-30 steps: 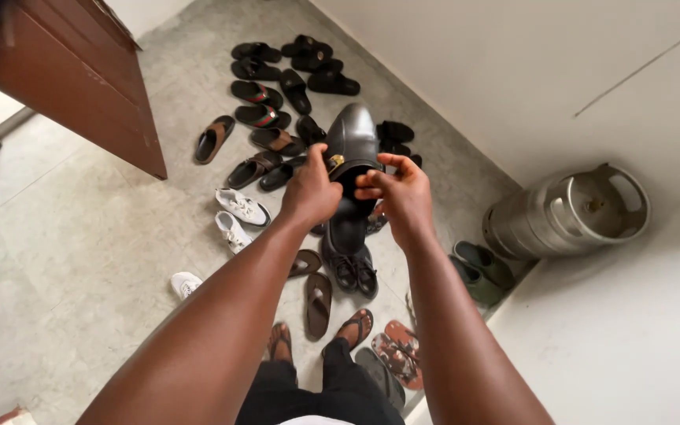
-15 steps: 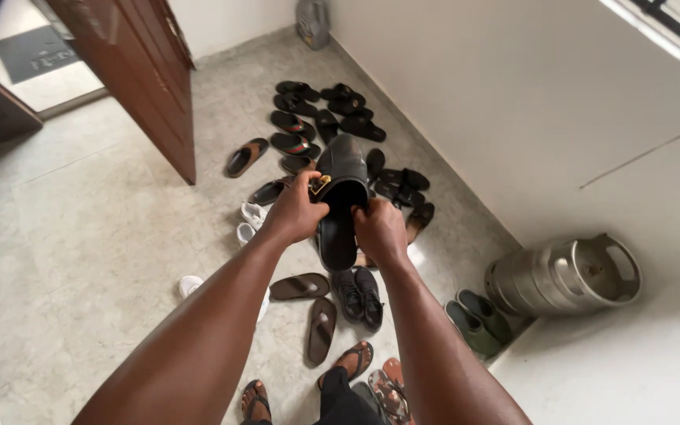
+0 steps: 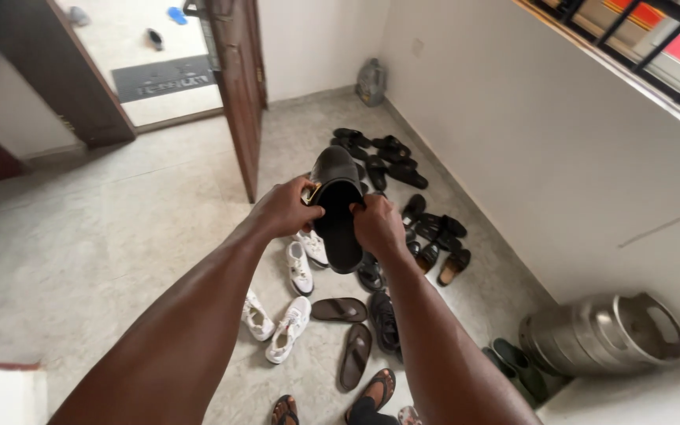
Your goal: The person picks up a black shoe from a pile of footwear, carries it through a doorway, and places it on the floor outside. They then return to the pile, pick up a second black shoe, and place it next to the first one.
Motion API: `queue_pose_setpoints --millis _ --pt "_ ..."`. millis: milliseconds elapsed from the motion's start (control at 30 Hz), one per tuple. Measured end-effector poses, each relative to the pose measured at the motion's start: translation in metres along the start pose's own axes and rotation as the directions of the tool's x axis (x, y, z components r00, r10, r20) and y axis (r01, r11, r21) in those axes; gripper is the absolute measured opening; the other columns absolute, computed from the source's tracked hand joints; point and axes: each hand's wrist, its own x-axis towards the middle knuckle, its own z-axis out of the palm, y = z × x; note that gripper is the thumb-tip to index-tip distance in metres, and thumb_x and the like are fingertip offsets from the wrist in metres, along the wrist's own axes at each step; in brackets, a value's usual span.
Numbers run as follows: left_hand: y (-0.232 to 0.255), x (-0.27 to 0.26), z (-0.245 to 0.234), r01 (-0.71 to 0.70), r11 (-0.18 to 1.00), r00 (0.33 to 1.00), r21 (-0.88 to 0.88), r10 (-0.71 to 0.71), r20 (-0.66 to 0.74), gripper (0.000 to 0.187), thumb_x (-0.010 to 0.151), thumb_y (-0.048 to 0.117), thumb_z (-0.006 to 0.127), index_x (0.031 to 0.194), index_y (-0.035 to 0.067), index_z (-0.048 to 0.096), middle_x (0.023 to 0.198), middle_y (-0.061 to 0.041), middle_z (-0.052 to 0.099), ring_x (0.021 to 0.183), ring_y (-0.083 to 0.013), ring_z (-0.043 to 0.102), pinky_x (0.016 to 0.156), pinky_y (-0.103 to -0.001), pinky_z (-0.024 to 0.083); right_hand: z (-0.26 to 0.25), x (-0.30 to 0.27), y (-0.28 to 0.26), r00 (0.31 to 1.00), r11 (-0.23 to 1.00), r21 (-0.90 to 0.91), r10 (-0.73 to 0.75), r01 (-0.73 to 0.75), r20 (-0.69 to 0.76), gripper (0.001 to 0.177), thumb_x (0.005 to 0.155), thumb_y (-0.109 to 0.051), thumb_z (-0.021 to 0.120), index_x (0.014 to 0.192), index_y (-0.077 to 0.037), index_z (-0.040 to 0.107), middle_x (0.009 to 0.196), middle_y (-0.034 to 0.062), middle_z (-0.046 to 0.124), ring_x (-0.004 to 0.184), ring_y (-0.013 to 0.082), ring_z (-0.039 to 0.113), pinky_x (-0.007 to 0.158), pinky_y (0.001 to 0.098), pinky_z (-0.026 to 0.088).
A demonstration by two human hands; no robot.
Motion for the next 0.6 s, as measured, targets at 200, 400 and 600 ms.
queue_pose_setpoints --millis 200,400,600 --pt "-0.025 -0.03 -0.043 0.042 0.999 0.998 0.001 -0.042 -0.044 0.069 0.099 0.036 0.085 0.157 0.009 0.06 0.104 -0.011 0.087 0.083 -0.0197 0.088 0.078 -0.041 0.067 0.026 -0.006 -0.039 0.986 0.985 0.036 -0.167 0.167 -0.013 0.033 0.105 -0.037 0.075 0.113 -0.005 0.083 0.118 0.0259 0.083 0.114 0.0483 0.077 0.097 0.0586 0.06" --pt "-0.042 -0.066 -0.057 0.151 0.986 0.983 0.065 -0.143 -0.116 0.068 0.098 0.047 0.082 0.154 0.013 0.063 0.098 -0.012 0.088 0.085 -0.0225 0.087 0.082 -0.043 0.065 0.045 -0.023 -0.06 0.979 0.982 0.08 -0.179 0.172 0.099 0.034 0.104 -0.037 0.076 0.11 -0.005 0.084 0.115 0.0246 0.083 0.114 0.0468 0.077 0.095 0.058 0.06" --pt "-0.079 -0.084 -0.039 0.219 0.956 0.944 0.194 -0.158 -0.288 0.06 0.097 0.041 0.079 0.147 0.011 0.069 0.112 -0.02 0.086 0.111 -0.0381 0.083 0.1 -0.052 0.064 0.067 -0.042 -0.068 0.956 0.978 0.087 -0.204 0.19 0.21 0.035 0.104 -0.038 0.078 0.112 -0.005 0.086 0.109 0.0245 0.083 0.109 0.0459 0.079 0.094 0.056 0.06"
